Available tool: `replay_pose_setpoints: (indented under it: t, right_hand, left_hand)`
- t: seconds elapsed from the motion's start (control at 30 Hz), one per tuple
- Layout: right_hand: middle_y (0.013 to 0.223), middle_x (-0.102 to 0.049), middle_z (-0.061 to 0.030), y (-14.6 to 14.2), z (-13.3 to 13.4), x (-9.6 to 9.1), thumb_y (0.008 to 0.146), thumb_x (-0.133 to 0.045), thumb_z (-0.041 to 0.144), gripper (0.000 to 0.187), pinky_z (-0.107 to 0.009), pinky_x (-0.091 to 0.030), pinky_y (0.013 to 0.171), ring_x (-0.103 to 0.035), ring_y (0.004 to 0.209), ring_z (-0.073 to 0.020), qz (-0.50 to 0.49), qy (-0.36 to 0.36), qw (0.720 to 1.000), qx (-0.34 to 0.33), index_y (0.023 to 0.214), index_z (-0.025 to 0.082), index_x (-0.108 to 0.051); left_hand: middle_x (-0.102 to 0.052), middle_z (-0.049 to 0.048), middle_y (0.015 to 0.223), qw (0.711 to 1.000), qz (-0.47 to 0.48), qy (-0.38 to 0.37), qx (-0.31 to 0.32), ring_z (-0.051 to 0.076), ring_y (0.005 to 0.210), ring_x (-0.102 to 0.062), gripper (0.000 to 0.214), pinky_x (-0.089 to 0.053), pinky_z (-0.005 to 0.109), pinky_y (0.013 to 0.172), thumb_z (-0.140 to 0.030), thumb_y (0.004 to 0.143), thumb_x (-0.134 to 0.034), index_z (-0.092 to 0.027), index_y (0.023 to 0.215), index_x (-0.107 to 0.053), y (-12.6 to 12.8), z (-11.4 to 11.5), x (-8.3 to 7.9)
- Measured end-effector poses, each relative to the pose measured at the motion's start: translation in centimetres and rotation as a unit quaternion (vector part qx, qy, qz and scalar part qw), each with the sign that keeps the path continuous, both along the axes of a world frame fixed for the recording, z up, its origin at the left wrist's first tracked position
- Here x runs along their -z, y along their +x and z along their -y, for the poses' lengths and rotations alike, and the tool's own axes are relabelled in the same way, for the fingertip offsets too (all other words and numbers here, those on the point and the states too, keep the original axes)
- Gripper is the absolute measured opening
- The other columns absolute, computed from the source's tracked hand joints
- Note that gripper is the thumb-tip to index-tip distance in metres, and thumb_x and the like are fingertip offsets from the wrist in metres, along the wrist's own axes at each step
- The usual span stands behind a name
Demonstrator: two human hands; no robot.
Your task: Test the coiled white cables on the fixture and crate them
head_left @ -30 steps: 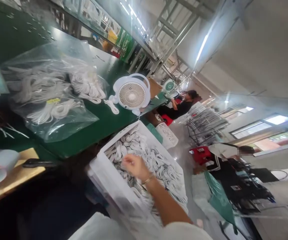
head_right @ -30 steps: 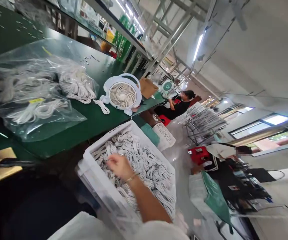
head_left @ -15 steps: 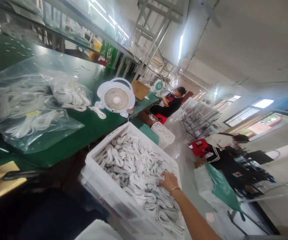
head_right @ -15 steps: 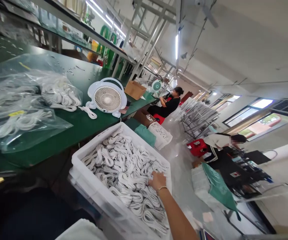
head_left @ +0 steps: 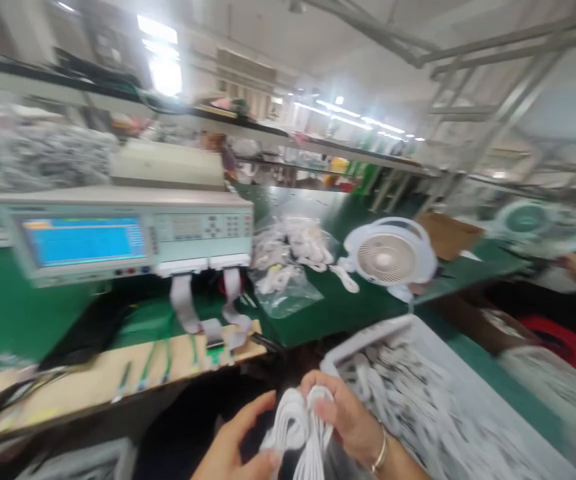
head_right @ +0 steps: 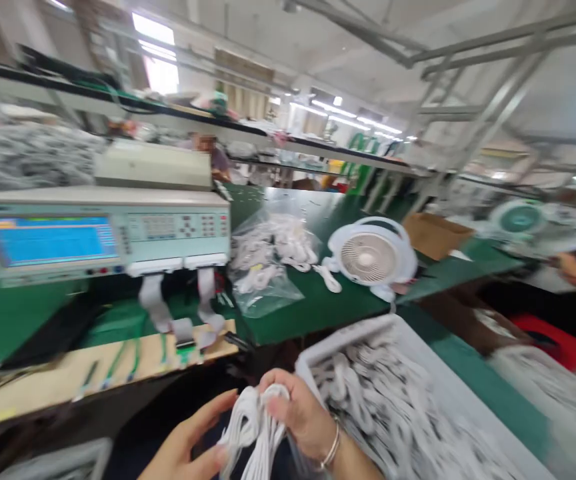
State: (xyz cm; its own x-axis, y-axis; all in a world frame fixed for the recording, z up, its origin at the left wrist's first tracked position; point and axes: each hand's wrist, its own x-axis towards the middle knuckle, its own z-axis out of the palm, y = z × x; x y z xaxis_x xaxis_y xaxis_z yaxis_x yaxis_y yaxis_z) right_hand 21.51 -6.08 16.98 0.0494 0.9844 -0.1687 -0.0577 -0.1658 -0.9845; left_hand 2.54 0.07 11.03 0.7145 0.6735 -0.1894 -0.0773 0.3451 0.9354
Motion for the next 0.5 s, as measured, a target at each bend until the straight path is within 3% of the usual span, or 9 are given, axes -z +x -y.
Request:
replay_pose_setpoints:
  t: [0.1, 0.2, 0.27, 0.33, 0.4, 0.43, 0.5]
  right_hand:
    - [0.064, -0.052, 0.0029, -3.0, -4.1, 2.0, 0.067, -0.061, 0.039, 0.028, -0.019, -0.031, 0.05, -0.043, 0.054, -0.008, -0.029, -0.021, 0.997, -0.066, 0.082, 0.016, -0.055]
    - [0.083, -0.059, -0.0003, -3.8, -6.5, 4.0, 0.067, -0.062, 0.024, 0.028, -0.023, -0.039, 0.063, -0.053, 0.069, -0.0119, -0.026, -0.025, 0.999, -0.02, 0.094, 0.019, -0.055]
    - [0.077, -0.059, 0.001, -4.1, -7.0, 5.3, 0.07, -0.058, 0.025, 0.022, -0.024, -0.041, 0.061, -0.054, 0.065, -0.0117, -0.006, -0.031, 0.999, 0.005, 0.091, 0.02, -0.056]
    - [0.056, -0.054, 0.0036, -4.6, -6.7, 6.0, 0.077, -0.049, 0.031, 0.016, -0.022, -0.038, 0.05, -0.048, 0.049, -0.0098, 0.054, -0.041, 0.998, -0.016, 0.081, 0.017, -0.058]
    - [0.051, -0.052, 0.0041, -5.5, -5.8, 5.9, 0.077, -0.048, 0.03, 0.017, -0.023, -0.036, 0.048, -0.046, 0.046, -0.0103, 0.152, -0.023, 0.985, -0.077, 0.081, 0.018, -0.059]
    - [0.056, -0.055, 0.0031, -6.0, -5.3, 5.6, 0.074, -0.053, 0.027, 0.016, -0.024, -0.038, 0.053, -0.049, 0.051, -0.0116, 0.215, 0.006, 0.97, -0.115, 0.087, 0.02, -0.059]
    - [0.077, -0.06, 0.0014, -7.0, -4.5, 4.7, 0.065, -0.063, 0.019, 0.04, -0.025, -0.04, 0.064, -0.053, 0.07, -0.0154, 0.334, 0.071, 0.924, -0.172, 0.103, 0.027, -0.055]
  left_hand:
    - [-0.064, 0.0085, 0.096, 0.99, 0.135, -0.007, -0.048, 0.023, 0.088, -0.056, 0.045, -0.041, 0.033, 0.082, -0.036, 0.062, -0.067, -0.016, 0.101, -0.058, 0.3, -1.4, 1.3]
    - [-0.065, 0.005, 0.077, 0.969, 0.135, -0.137, -0.157, 0.016, 0.072, -0.058, 0.034, -0.043, 0.028, 0.072, -0.034, 0.061, -0.069, -0.014, 0.088, -0.059, -1.0, -2.4, 2.5]
    - [-0.063, 0.0031, 0.071, 0.944, 0.122, -0.234, -0.196, 0.013, 0.063, -0.057, 0.027, -0.044, 0.027, 0.065, -0.031, 0.063, -0.067, -0.014, 0.081, -0.057, -1.9, -2.9, 3.2]
    - [-0.062, 0.0045, 0.068, 0.921, 0.125, -0.306, -0.207, 0.012, 0.058, -0.057, 0.024, -0.044, 0.025, 0.06, -0.032, 0.066, -0.065, -0.013, 0.077, -0.056, -2.4, -3.1, 3.8]
    - [-0.061, 0.0061, 0.063, 0.907, 0.133, -0.345, -0.201, 0.012, 0.054, -0.056, 0.027, -0.044, 0.024, 0.056, -0.035, 0.068, -0.062, -0.009, 0.074, -0.056, -2.3, -3.2, 4.3]
    - [-0.06, 0.0061, 0.06, 0.902, 0.136, -0.36, -0.197, 0.012, 0.051, -0.055, 0.029, -0.043, 0.023, 0.054, -0.037, 0.069, -0.061, -0.008, 0.073, -0.057, -2.2, -3.2, 4.5]
    - [-0.058, 0.0049, 0.058, 0.891, 0.144, -0.385, -0.193, 0.012, 0.05, -0.054, 0.031, -0.043, 0.023, 0.053, -0.038, 0.07, -0.06, -0.007, 0.072, -0.057, -1.6, -3.0, 4.7]
